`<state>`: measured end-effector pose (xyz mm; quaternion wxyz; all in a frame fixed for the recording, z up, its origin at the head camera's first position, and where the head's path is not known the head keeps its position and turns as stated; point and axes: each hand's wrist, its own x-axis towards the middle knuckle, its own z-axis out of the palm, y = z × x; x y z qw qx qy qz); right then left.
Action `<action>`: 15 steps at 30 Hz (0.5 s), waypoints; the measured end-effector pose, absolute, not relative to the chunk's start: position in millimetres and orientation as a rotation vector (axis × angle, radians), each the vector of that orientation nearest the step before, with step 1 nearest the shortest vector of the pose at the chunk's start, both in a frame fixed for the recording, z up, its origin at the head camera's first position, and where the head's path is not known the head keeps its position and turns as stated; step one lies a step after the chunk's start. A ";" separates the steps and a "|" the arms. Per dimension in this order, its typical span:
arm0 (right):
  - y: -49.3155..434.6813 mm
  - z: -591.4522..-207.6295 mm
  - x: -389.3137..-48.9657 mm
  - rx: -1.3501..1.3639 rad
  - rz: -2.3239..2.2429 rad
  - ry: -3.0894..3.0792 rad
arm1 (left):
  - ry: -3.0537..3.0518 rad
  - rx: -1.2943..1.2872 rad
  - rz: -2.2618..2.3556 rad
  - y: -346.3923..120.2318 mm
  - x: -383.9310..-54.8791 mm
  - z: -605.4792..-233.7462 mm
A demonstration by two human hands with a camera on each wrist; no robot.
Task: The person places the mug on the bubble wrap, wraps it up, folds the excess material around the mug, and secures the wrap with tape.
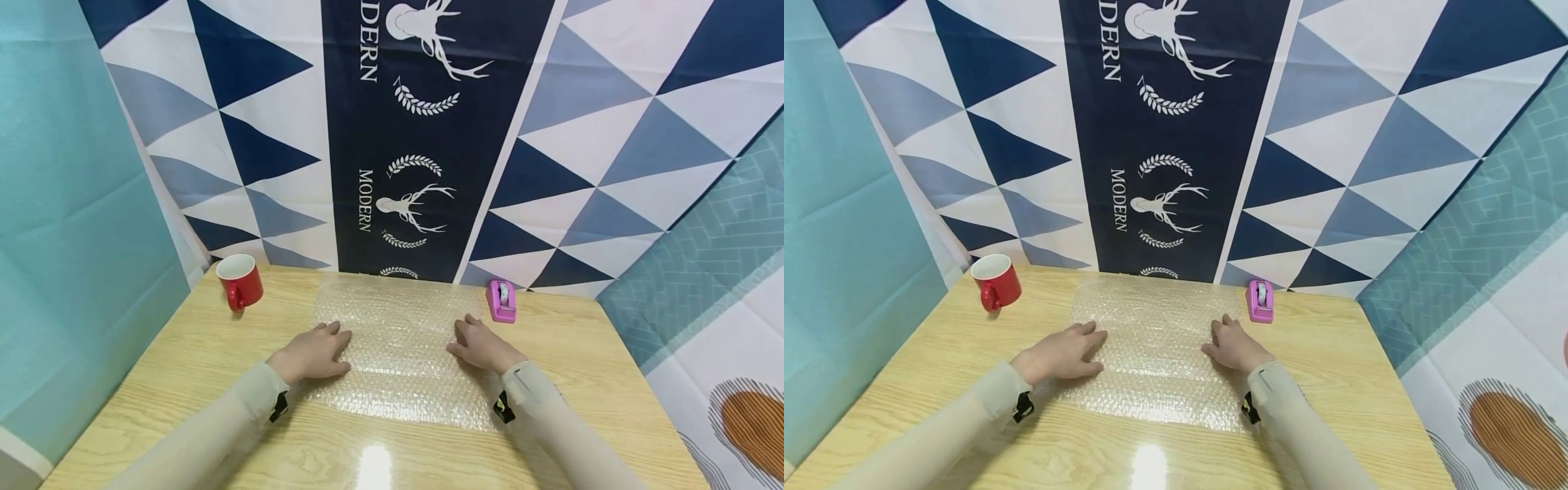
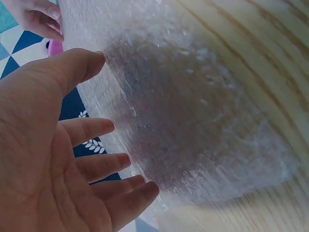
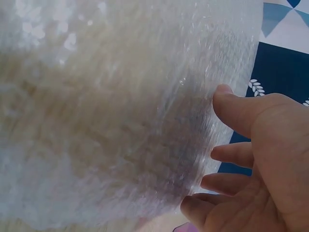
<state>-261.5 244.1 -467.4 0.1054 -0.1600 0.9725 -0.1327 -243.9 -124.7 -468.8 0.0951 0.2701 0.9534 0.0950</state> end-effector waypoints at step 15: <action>248.3 -468.3 -252.3 -0.483 -0.394 2.874 | 2.827 0.812 0.265 -126.5 -232.6 -469.7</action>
